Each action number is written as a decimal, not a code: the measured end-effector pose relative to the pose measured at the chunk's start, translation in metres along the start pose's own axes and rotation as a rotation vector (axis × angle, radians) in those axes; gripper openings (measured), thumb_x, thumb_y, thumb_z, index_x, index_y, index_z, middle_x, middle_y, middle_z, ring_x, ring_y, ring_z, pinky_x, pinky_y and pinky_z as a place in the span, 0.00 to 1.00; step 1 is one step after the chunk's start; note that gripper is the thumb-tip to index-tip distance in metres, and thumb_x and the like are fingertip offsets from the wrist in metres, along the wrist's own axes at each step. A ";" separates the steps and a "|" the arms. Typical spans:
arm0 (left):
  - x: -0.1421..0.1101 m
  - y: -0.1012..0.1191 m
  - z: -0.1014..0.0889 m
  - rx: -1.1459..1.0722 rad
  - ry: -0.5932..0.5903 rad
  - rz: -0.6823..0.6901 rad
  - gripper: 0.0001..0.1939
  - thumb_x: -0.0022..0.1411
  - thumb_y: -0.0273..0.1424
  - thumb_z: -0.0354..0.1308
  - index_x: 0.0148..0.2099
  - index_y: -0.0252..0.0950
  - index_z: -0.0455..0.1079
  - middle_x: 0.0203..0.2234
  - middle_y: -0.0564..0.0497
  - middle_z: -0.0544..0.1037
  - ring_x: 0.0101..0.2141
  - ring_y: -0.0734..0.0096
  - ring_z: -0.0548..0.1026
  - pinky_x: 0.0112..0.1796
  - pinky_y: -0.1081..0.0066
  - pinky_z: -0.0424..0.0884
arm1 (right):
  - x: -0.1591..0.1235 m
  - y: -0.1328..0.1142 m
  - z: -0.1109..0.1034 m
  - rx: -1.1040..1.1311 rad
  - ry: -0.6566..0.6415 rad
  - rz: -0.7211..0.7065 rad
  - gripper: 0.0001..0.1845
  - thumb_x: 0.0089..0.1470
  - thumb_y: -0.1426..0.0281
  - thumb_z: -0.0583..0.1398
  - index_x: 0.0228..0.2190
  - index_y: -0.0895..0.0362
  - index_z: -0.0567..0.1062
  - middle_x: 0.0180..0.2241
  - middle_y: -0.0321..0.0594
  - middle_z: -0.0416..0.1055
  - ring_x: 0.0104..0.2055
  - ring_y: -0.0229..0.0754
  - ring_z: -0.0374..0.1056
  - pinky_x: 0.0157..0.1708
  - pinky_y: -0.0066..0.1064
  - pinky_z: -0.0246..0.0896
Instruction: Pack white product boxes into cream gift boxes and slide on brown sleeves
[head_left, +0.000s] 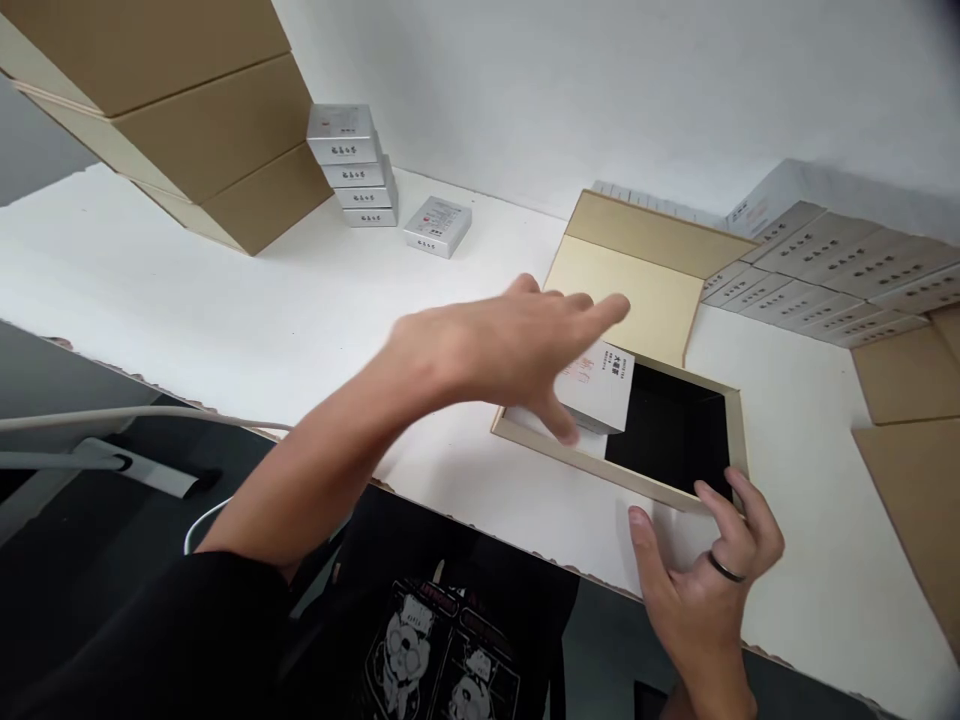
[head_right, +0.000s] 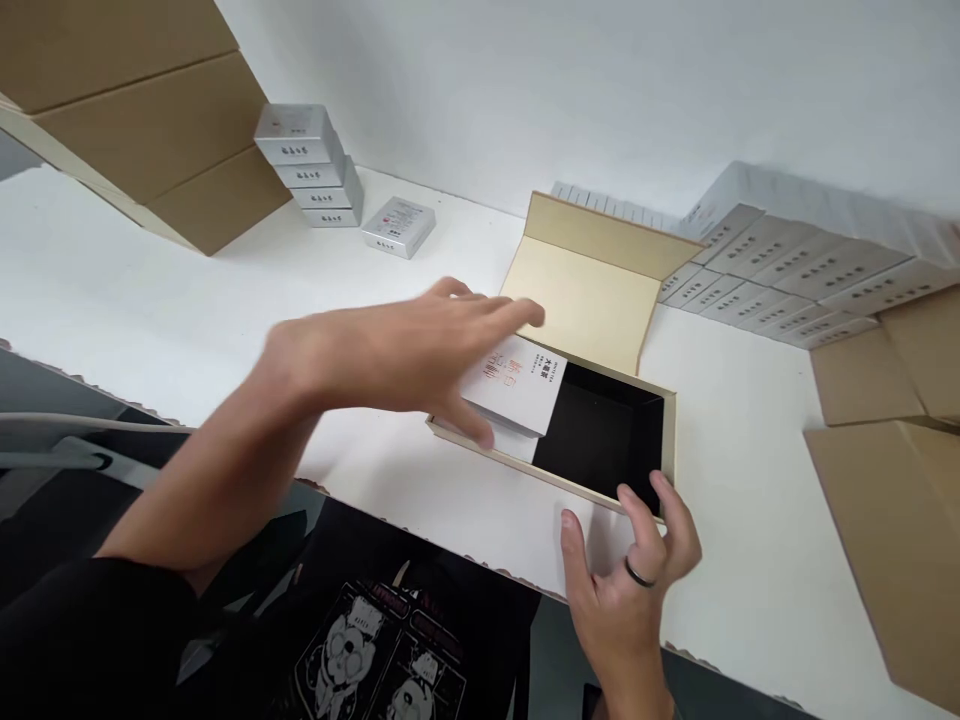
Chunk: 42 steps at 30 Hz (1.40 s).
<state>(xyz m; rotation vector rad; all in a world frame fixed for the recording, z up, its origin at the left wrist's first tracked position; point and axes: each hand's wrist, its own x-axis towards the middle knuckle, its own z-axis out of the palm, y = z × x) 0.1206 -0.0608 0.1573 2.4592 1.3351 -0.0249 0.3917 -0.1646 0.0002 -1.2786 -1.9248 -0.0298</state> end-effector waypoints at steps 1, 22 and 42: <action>-0.007 -0.005 -0.003 0.008 0.017 -0.024 0.38 0.53 0.43 0.73 0.59 0.41 0.58 0.49 0.45 0.74 0.50 0.48 0.71 0.52 0.56 0.66 | 0.000 -0.001 0.000 0.006 -0.008 0.014 0.35 0.59 0.62 0.67 0.63 0.53 0.62 0.65 0.58 0.53 0.69 0.63 0.52 0.63 0.66 0.54; 0.047 0.008 0.023 -0.089 0.540 -0.044 0.12 0.71 0.41 0.62 0.45 0.38 0.66 0.36 0.51 0.78 0.35 0.65 0.75 0.35 0.66 0.64 | -0.003 0.004 0.002 0.089 0.033 0.046 0.50 0.57 0.66 0.69 0.68 0.49 0.44 0.68 0.57 0.44 0.73 0.59 0.44 0.64 0.69 0.51; 0.045 -0.162 0.039 -0.325 0.840 -0.987 0.47 0.59 0.48 0.64 0.69 0.37 0.43 0.63 0.37 0.63 0.60 0.47 0.62 0.56 0.48 0.57 | -0.007 0.014 0.006 0.012 0.058 -0.069 0.53 0.53 0.66 0.72 0.68 0.52 0.48 0.60 0.56 0.49 0.72 0.65 0.46 0.61 0.71 0.56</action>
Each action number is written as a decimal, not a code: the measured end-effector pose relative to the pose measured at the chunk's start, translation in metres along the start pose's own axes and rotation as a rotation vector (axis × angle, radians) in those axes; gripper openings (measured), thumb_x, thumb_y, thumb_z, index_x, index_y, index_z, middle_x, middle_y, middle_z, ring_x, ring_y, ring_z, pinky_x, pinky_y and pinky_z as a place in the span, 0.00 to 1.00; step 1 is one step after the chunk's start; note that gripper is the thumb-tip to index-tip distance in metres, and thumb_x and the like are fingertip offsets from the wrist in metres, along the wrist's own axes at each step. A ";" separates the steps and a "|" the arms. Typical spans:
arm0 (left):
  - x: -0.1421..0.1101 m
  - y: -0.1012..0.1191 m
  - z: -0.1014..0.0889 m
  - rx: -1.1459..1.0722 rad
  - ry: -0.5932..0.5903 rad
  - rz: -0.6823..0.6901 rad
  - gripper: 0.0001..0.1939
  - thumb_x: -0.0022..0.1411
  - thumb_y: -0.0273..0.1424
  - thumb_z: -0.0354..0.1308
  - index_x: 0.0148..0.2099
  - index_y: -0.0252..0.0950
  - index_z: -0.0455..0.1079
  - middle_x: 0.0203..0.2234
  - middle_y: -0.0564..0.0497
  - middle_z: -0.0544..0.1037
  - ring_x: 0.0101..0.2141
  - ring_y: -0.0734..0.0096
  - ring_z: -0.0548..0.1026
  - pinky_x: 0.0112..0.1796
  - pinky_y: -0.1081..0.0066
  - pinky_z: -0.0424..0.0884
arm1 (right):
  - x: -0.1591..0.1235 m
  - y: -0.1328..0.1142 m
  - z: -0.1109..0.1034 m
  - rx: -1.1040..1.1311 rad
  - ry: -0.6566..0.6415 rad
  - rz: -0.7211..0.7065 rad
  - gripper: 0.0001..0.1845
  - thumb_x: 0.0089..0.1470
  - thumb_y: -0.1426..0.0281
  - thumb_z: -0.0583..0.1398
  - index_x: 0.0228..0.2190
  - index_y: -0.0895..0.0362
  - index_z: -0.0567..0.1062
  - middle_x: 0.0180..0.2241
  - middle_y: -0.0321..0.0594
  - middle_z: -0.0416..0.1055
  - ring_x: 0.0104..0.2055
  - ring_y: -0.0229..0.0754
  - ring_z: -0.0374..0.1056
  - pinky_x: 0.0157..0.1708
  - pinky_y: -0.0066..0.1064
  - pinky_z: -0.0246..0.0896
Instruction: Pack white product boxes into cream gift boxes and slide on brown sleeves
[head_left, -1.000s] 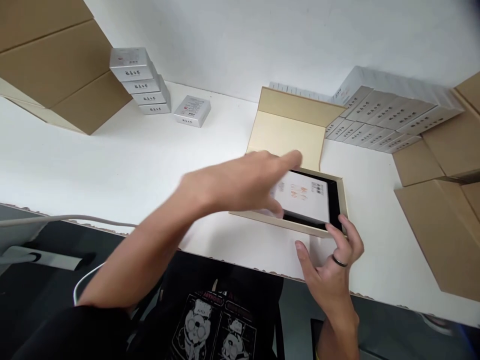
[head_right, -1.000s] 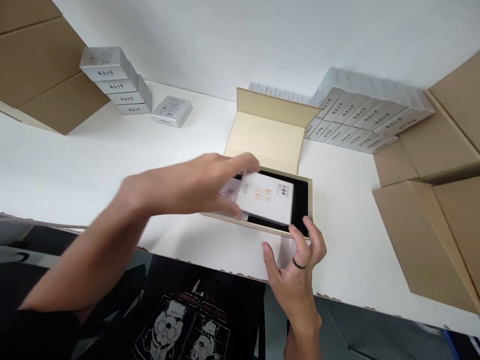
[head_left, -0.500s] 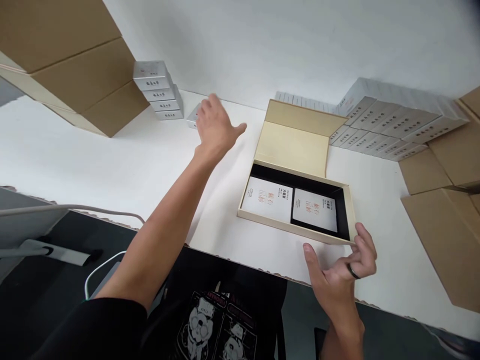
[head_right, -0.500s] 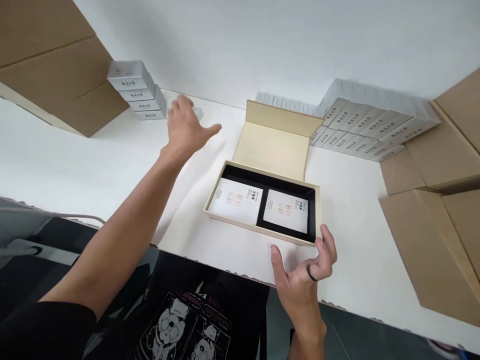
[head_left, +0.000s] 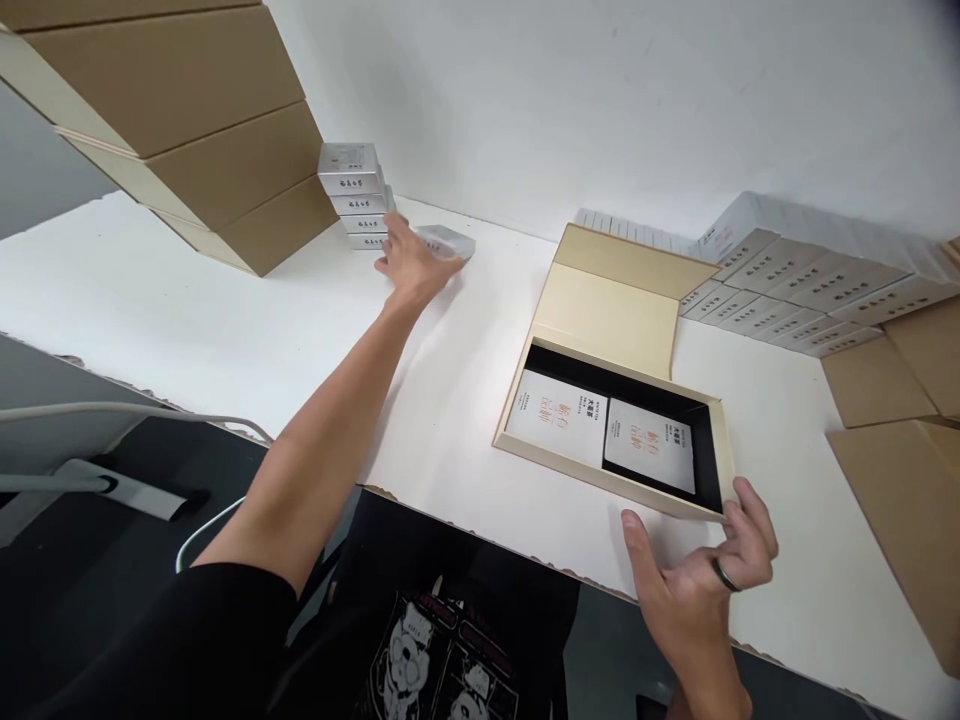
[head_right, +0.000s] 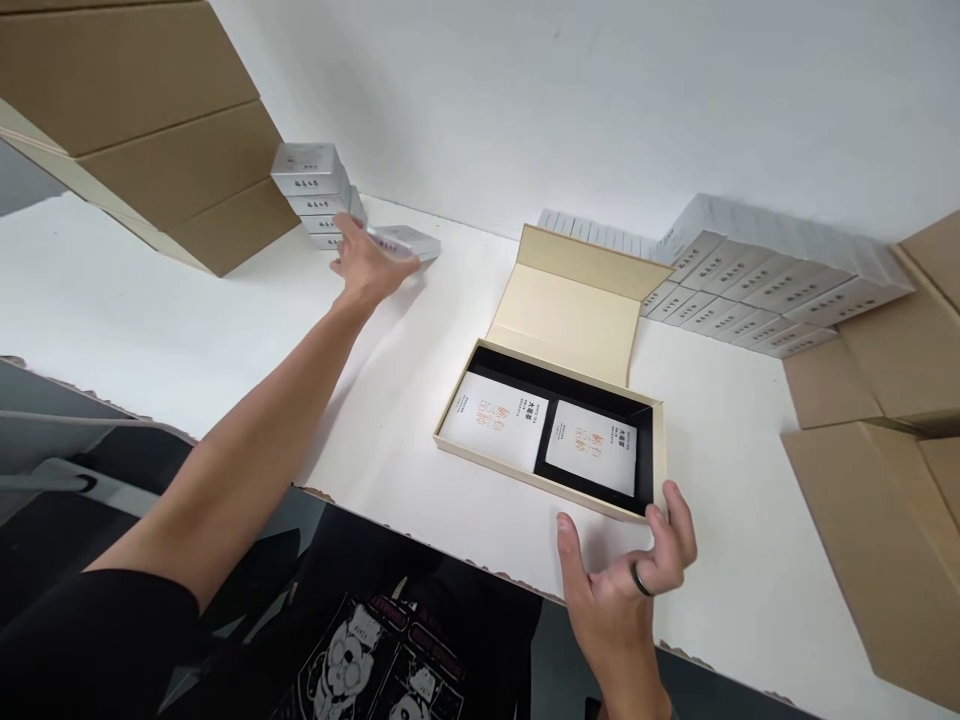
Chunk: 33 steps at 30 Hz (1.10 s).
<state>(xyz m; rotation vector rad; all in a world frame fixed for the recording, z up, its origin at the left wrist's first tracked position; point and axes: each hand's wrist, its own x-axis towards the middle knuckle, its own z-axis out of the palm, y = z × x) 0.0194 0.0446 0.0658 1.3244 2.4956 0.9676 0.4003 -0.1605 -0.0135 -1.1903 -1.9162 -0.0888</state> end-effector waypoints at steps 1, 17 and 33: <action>-0.005 0.005 -0.003 -0.039 0.033 0.071 0.43 0.61 0.44 0.63 0.68 0.39 0.44 0.63 0.36 0.62 0.60 0.48 0.63 0.56 0.49 0.58 | 0.000 0.000 0.000 -0.005 -0.002 -0.005 0.53 0.53 0.67 0.72 0.68 0.52 0.47 0.60 0.55 0.49 0.72 0.65 0.46 0.61 0.71 0.57; -0.049 0.031 -0.084 0.450 -0.639 0.459 0.36 0.50 0.36 0.67 0.60 0.42 0.58 0.44 0.44 0.77 0.39 0.56 0.75 0.36 0.61 0.72 | 0.005 -0.004 -0.002 -0.011 -0.025 -0.004 0.49 0.56 0.65 0.70 0.66 0.49 0.47 0.60 0.53 0.49 0.71 0.63 0.45 0.62 0.69 0.56; -0.169 0.102 -0.026 0.176 -0.914 1.218 0.21 0.69 0.37 0.63 0.57 0.33 0.62 0.60 0.37 0.72 0.69 0.46 0.57 0.67 0.45 0.53 | 0.005 -0.011 -0.002 0.056 -0.013 0.094 0.43 0.58 0.67 0.68 0.64 0.52 0.49 0.67 0.60 0.46 0.74 0.57 0.43 0.65 0.68 0.51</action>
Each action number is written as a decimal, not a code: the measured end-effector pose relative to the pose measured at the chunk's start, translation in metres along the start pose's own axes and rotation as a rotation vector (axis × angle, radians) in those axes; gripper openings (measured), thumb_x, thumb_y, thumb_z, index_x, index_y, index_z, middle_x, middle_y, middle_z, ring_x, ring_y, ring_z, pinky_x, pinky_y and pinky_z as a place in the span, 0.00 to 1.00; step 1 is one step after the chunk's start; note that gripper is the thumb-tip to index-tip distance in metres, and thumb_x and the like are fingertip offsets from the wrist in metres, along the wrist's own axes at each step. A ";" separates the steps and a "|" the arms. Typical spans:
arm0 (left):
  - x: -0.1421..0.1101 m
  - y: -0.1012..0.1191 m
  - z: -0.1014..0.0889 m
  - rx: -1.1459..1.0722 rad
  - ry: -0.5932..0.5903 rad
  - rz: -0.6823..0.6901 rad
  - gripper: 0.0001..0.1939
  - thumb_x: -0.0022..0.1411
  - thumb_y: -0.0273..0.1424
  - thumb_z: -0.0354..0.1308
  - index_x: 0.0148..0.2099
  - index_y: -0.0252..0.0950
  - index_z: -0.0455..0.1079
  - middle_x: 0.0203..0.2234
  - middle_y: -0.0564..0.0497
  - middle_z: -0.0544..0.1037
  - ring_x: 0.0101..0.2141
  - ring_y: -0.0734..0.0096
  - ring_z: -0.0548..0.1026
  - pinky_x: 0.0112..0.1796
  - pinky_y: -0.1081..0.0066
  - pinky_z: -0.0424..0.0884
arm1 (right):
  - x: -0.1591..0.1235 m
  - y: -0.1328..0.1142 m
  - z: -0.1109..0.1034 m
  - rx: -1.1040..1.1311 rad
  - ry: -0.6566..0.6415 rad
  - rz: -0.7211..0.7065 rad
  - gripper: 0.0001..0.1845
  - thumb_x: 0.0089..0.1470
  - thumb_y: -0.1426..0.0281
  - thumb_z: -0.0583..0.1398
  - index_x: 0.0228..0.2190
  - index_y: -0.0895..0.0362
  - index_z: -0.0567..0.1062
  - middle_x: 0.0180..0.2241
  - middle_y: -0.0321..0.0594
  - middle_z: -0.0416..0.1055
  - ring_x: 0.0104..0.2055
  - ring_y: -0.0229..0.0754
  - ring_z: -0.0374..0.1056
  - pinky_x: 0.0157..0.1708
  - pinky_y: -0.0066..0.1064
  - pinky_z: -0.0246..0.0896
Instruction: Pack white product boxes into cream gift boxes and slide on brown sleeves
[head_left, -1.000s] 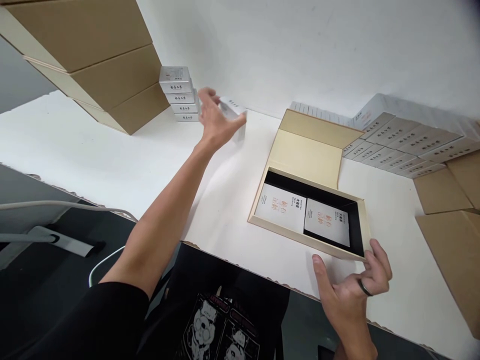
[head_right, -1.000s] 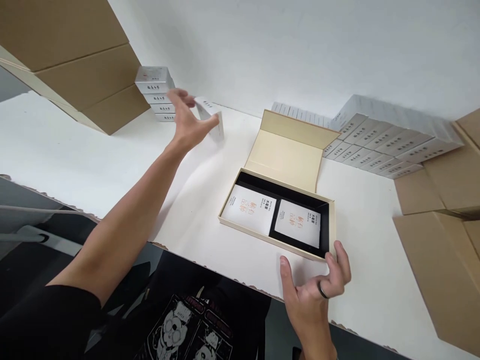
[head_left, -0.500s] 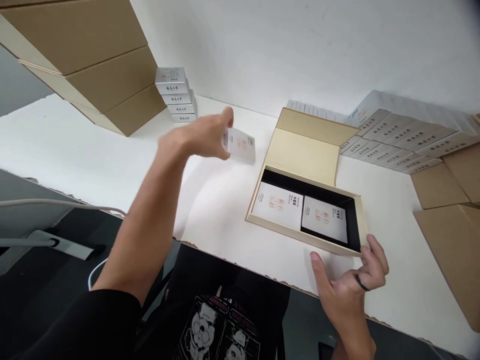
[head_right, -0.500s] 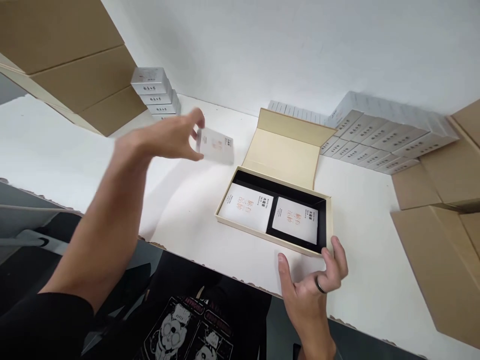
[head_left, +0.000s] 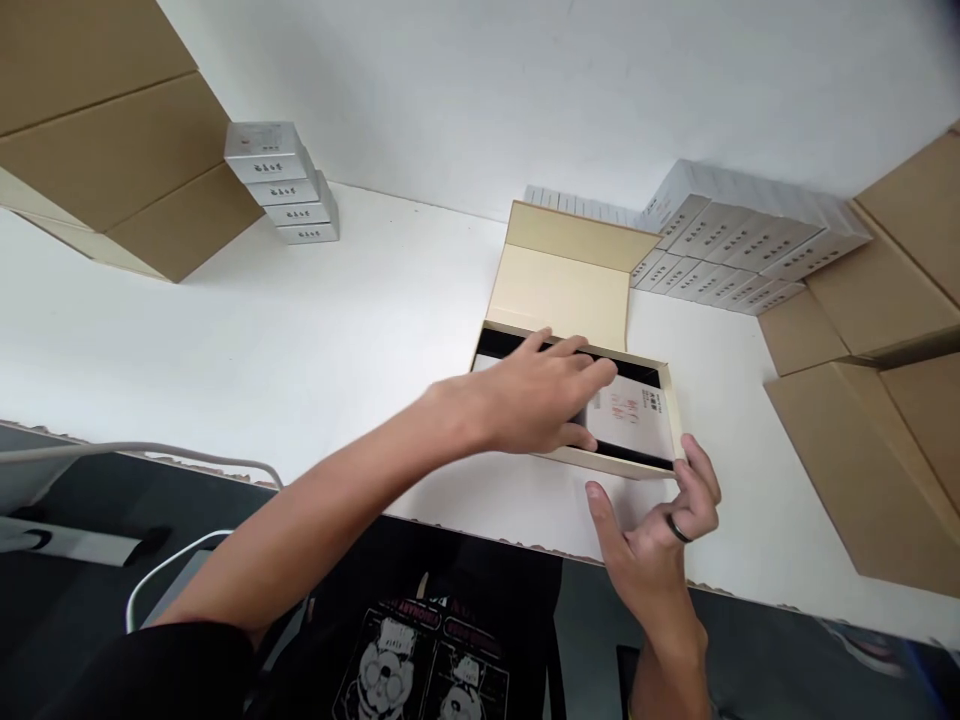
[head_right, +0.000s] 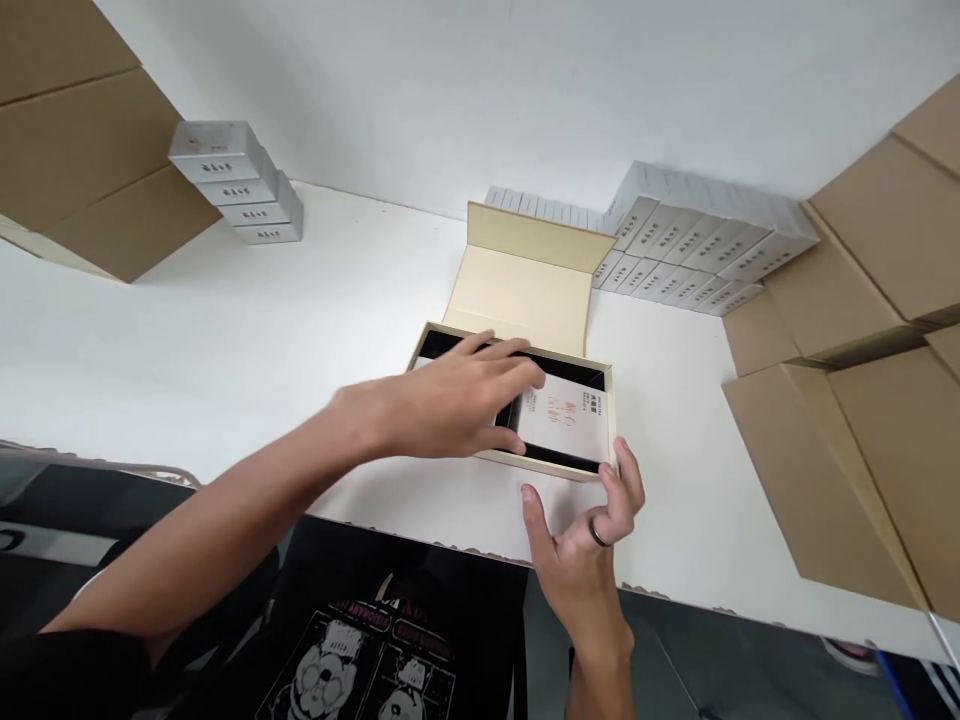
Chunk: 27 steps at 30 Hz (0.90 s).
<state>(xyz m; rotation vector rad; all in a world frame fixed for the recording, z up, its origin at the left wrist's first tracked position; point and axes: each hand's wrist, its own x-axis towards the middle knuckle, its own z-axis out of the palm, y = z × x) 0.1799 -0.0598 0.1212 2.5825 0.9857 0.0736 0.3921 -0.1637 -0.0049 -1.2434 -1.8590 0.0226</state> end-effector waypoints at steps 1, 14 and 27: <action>0.007 0.006 0.005 0.023 -0.038 0.006 0.22 0.71 0.35 0.62 0.60 0.31 0.61 0.62 0.35 0.69 0.72 0.46 0.49 0.69 0.42 0.45 | 0.000 -0.001 0.000 0.003 0.002 0.010 0.43 0.59 0.67 0.68 0.64 0.52 0.49 0.68 0.60 0.45 0.74 0.56 0.43 0.65 0.68 0.50; -0.027 0.008 -0.008 0.082 -0.079 -0.133 0.38 0.60 0.48 0.71 0.61 0.33 0.61 0.56 0.36 0.74 0.55 0.47 0.73 0.54 0.56 0.66 | 0.077 0.000 -0.045 -0.133 -0.422 -0.167 0.35 0.60 0.46 0.62 0.60 0.49 0.61 0.66 0.49 0.57 0.69 0.57 0.53 0.64 0.57 0.52; -0.015 -0.004 0.012 0.037 -0.045 -0.140 0.32 0.58 0.40 0.66 0.58 0.33 0.58 0.44 0.41 0.76 0.40 0.54 0.74 0.42 0.58 0.67 | 0.151 0.004 -0.020 -0.276 -1.168 -0.157 0.41 0.54 0.46 0.62 0.64 0.51 0.65 0.48 0.47 0.68 0.51 0.56 0.67 0.47 0.47 0.68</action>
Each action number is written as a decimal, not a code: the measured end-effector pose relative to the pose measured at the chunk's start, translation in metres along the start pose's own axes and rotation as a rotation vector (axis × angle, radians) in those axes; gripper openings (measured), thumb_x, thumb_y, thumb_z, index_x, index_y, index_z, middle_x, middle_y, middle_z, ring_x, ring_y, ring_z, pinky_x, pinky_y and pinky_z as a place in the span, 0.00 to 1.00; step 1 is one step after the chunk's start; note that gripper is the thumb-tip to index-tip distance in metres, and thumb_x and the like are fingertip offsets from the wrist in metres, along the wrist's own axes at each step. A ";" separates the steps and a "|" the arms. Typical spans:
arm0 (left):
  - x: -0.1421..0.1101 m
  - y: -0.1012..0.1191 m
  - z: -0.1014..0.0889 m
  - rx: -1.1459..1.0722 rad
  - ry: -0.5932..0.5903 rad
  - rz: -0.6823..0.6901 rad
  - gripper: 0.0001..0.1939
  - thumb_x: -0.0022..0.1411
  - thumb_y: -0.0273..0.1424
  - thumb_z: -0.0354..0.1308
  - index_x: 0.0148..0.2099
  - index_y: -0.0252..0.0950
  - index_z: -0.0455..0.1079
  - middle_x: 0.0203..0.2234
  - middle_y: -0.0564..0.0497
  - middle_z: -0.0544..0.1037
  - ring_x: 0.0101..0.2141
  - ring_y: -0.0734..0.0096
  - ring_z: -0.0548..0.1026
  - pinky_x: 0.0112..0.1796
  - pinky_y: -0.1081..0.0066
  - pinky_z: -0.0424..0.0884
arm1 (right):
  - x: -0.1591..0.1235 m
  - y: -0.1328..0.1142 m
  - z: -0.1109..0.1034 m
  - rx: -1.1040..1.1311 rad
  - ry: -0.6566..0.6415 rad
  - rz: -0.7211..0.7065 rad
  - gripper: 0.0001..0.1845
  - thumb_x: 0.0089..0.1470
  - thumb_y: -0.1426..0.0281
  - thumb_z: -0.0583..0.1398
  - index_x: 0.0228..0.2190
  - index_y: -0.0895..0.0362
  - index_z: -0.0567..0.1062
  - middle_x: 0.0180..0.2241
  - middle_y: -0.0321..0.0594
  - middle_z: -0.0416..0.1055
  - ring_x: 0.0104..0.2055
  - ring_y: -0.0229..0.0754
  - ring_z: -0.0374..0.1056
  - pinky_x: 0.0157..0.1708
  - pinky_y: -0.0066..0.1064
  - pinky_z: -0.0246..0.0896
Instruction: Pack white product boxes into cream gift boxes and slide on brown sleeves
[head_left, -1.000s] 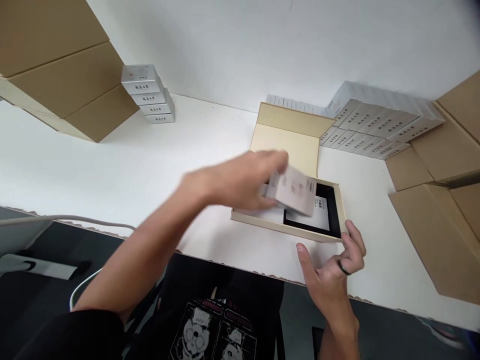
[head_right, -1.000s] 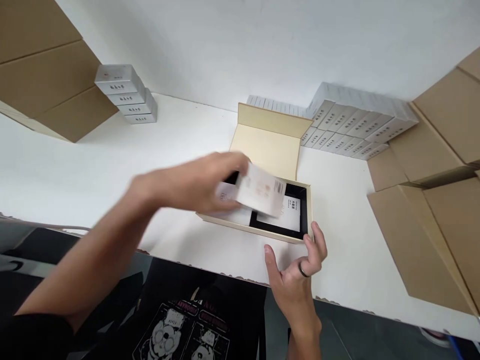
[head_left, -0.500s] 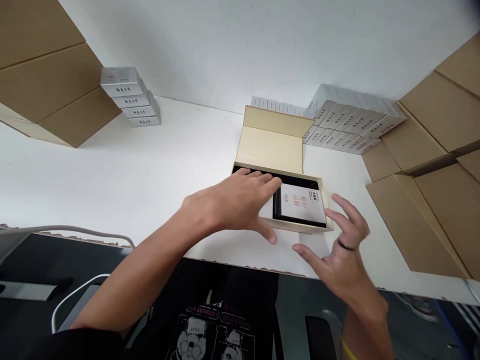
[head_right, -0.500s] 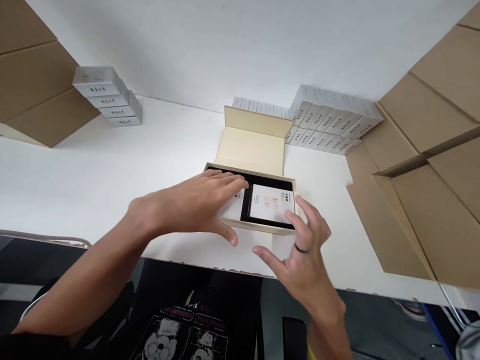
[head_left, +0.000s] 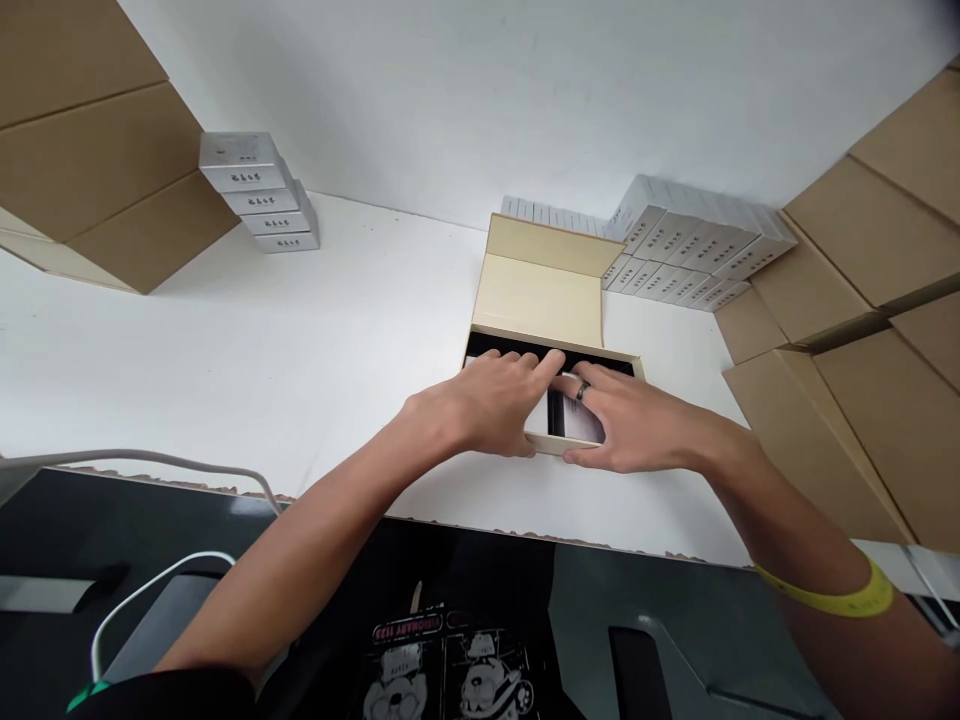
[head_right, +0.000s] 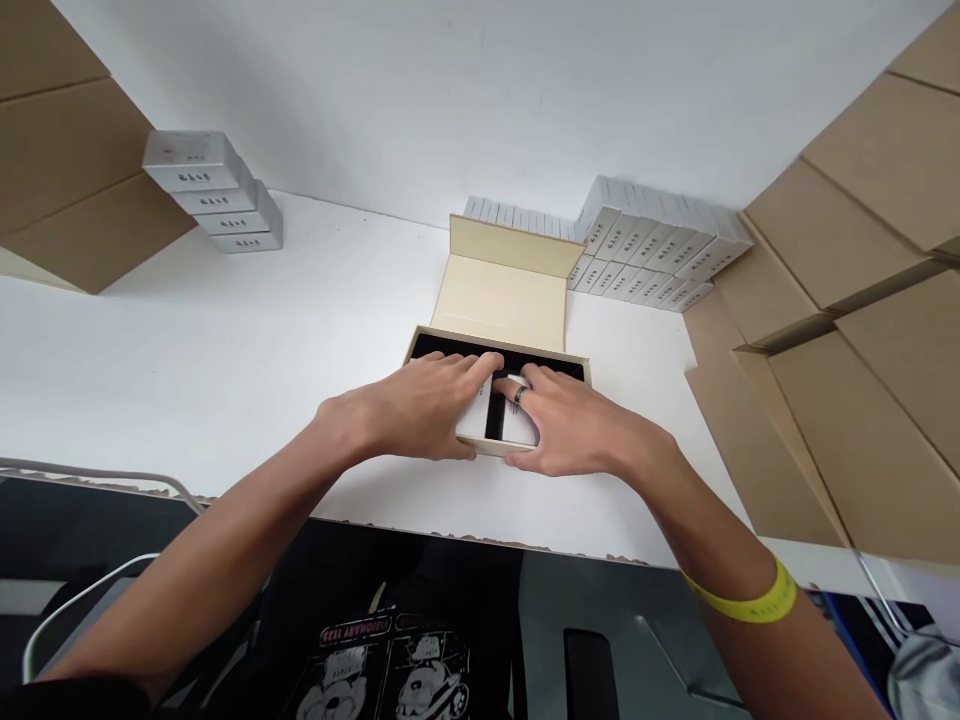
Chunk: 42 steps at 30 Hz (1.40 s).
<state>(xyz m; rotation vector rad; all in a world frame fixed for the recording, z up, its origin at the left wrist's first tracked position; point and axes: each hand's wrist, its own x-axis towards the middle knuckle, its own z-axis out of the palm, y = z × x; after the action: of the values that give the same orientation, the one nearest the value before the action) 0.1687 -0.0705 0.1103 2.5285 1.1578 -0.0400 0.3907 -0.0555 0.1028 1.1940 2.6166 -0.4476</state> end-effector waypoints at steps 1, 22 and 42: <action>0.000 0.000 0.000 -0.002 -0.003 0.004 0.32 0.58 0.40 0.66 0.58 0.33 0.58 0.44 0.41 0.76 0.40 0.54 0.74 0.42 0.59 0.67 | -0.001 -0.001 0.000 0.010 -0.007 0.007 0.40 0.55 0.47 0.61 0.63 0.50 0.66 0.47 0.46 0.68 0.50 0.55 0.68 0.47 0.46 0.68; -0.007 0.009 -0.001 0.036 -0.002 -0.009 0.26 0.60 0.39 0.67 0.56 0.34 0.65 0.43 0.42 0.77 0.39 0.56 0.75 0.39 0.62 0.69 | 0.000 -0.018 -0.014 -0.074 -0.192 0.007 0.31 0.59 0.47 0.56 0.55 0.54 0.72 0.54 0.51 0.66 0.52 0.58 0.68 0.49 0.54 0.68; -0.060 0.033 0.097 -0.538 1.294 -0.359 0.20 0.67 0.27 0.63 0.57 0.33 0.59 0.58 0.32 0.68 0.64 0.53 0.66 0.59 0.49 0.71 | -0.021 -0.011 -0.013 0.073 -0.076 0.030 0.42 0.54 0.39 0.62 0.64 0.46 0.67 0.71 0.44 0.54 0.70 0.63 0.55 0.62 0.59 0.63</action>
<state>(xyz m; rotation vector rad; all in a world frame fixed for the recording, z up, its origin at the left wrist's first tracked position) 0.1645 -0.1661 0.0400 1.6685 1.6567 1.7346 0.3948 -0.0728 0.1235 1.2125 2.5344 -0.5753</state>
